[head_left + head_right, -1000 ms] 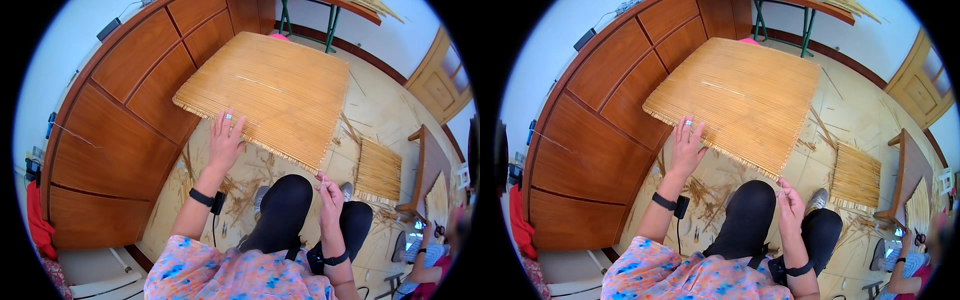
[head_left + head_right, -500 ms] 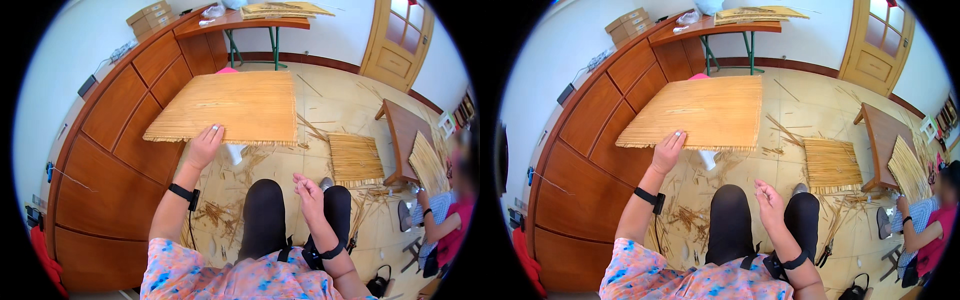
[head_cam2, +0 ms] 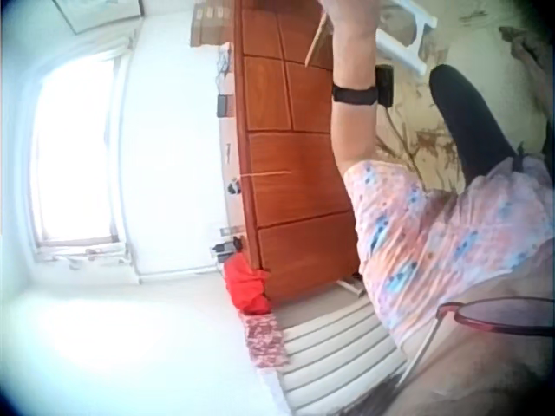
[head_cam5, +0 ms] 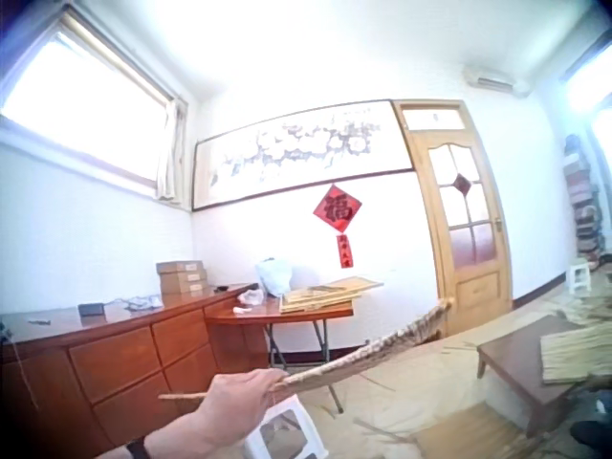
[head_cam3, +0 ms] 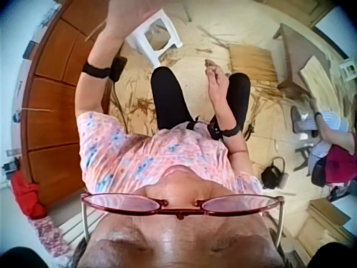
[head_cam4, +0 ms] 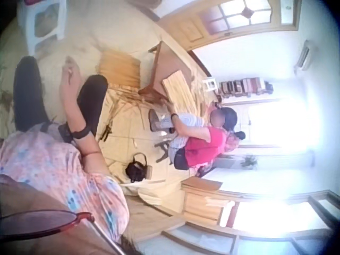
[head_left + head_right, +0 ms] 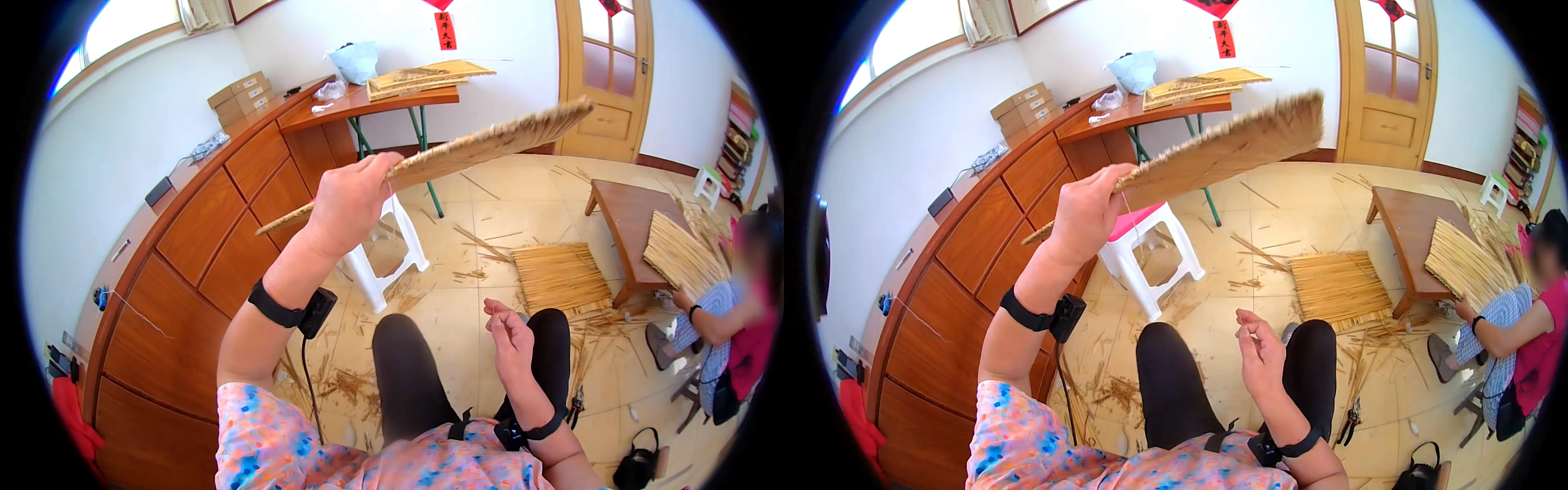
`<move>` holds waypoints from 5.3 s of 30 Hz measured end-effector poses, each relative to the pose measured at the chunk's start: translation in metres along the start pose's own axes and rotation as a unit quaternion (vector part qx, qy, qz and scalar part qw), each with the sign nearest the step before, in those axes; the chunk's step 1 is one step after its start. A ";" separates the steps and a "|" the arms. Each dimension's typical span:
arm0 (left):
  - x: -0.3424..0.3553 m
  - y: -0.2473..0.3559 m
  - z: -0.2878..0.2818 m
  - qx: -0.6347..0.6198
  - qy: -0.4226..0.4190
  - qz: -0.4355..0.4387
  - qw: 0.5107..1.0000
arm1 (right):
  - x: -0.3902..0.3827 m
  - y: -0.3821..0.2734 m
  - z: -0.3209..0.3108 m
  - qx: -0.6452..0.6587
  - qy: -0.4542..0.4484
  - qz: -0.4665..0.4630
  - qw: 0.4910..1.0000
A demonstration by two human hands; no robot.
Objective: The person weaves bamboo mats by threading a needle through the slats, handling the large woven sheet to align the edges, and using a pair of shears to trim excess material.
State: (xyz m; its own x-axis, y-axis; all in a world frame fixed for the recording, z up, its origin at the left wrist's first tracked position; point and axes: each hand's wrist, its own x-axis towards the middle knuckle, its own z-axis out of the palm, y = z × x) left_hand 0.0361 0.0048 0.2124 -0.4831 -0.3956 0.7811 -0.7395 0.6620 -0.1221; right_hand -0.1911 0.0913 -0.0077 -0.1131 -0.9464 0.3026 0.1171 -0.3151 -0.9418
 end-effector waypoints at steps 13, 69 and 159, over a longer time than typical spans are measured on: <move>-0.004 0.111 0.061 -0.209 0.148 -0.182 0.949 | -0.014 -0.066 -0.035 -0.077 0.056 -0.242 0.966; -0.160 0.165 0.190 0.032 -0.005 -0.229 0.973 | -0.017 0.008 -0.101 0.001 -0.188 0.017 0.982; -0.698 0.048 0.048 -0.038 -0.376 -0.774 0.508 | -0.026 -0.042 0.048 -0.322 -0.253 -0.030 0.912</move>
State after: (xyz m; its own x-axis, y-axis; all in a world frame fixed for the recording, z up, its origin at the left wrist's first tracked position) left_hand 0.3154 0.2821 -0.3680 0.5863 -0.5913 -0.5537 -0.4994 -0.8020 0.3277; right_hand -0.1461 0.1257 0.0305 0.3884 -0.8917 0.2325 -0.4955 -0.4149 -0.7631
